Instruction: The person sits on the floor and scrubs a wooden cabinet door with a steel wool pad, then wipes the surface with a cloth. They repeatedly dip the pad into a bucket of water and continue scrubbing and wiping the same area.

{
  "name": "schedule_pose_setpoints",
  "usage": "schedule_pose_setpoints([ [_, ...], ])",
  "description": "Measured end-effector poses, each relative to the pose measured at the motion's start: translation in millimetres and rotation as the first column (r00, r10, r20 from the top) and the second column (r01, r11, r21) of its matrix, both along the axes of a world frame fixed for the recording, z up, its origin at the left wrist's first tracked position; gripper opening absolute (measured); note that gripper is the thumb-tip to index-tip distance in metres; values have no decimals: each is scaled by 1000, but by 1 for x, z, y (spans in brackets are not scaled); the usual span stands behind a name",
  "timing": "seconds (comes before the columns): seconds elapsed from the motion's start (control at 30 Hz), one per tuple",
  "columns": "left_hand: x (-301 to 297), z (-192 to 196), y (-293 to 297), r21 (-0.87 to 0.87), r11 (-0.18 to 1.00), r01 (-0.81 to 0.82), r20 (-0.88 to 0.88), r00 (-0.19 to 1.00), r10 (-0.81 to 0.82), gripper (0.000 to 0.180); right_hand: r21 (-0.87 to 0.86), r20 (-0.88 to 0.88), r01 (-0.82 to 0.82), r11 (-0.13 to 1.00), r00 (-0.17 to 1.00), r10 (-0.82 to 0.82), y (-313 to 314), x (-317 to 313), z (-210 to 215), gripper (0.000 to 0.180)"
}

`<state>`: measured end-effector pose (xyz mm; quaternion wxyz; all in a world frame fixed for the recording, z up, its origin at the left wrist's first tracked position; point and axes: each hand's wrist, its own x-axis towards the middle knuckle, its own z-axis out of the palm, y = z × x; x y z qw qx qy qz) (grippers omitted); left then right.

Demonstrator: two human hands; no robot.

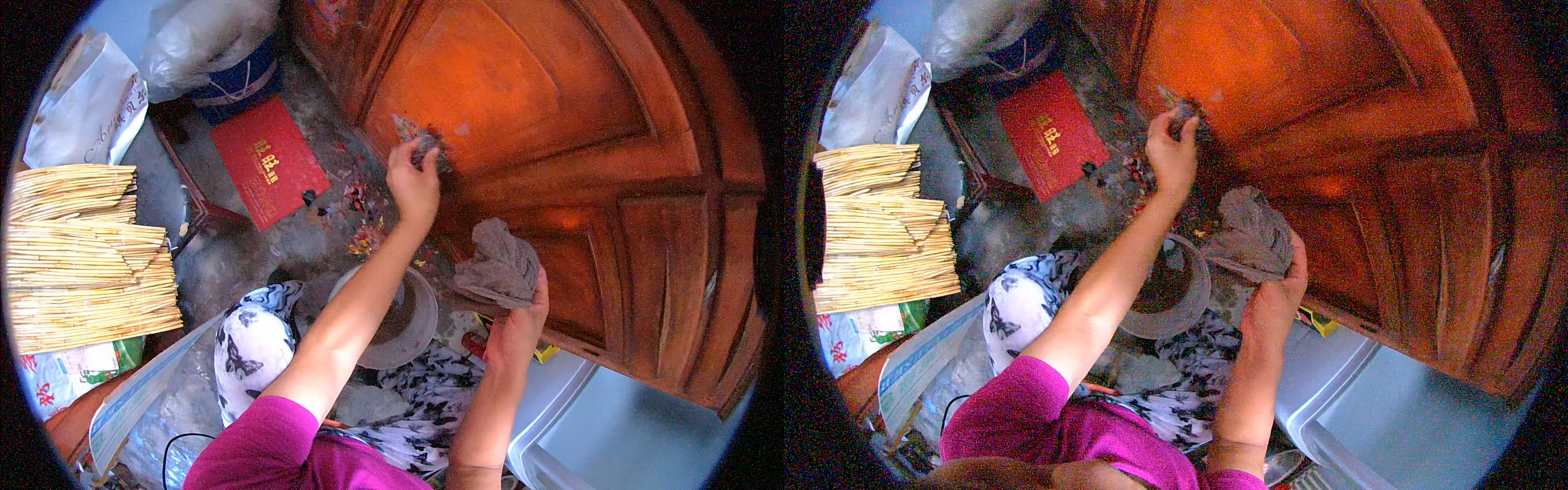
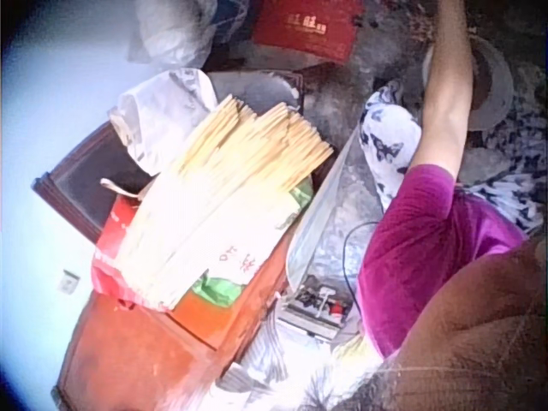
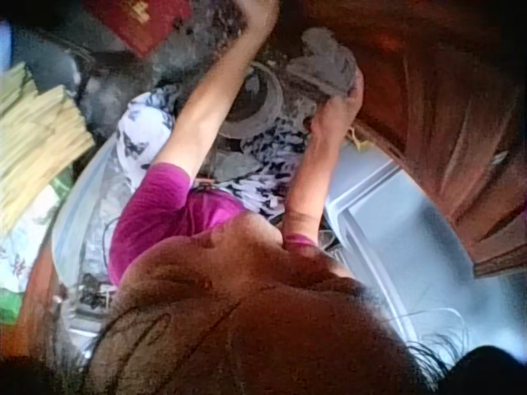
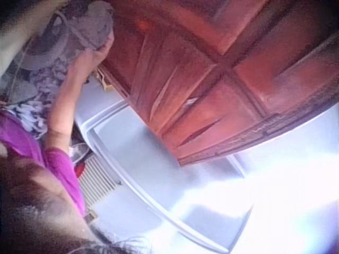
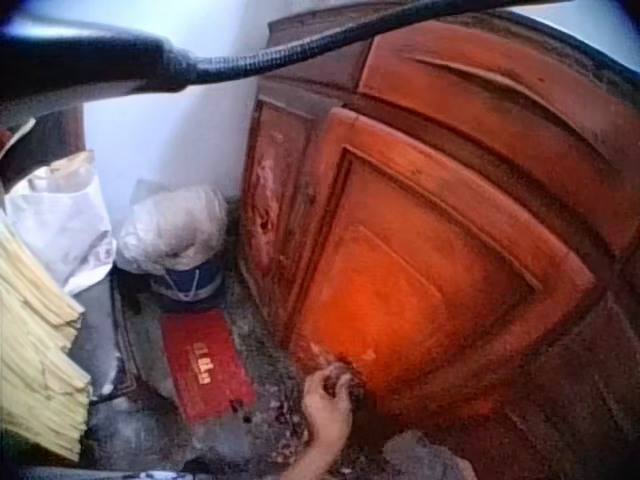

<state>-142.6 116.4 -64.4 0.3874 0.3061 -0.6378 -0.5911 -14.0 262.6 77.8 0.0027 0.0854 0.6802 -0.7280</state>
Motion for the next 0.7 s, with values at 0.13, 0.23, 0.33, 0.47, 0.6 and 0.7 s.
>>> schedule_pose_setpoints([
  [0.13,3,62,8,-136,987,80,-172,980,-103,26,-7,5,53,999,999,-53,-3,1,6,40],
  [0.23,4,1,0,-72,997,41,-87,995,-47,28,-14,26,26,1000,999,-25,-9,2,1,39],
  [0.33,17,-11,-1,17,995,94,155,983,-95,27,-18,48,35,999,998,-34,-9,1,-7,39],
  [0.47,8,64,8,-83,983,167,-266,946,-183,28,-107,53,48,993,998,-43,-1,2,2,41],
  [0.6,12,13,1,-79,991,107,-183,976,-120,30,-98,52,3,995,999,2,-12,2,4,43],
  [0.7,13,-4,-6,-7,993,115,-3,993,-115,27,-127,86,18,992,996,-7,-13,-3,0,42],
])
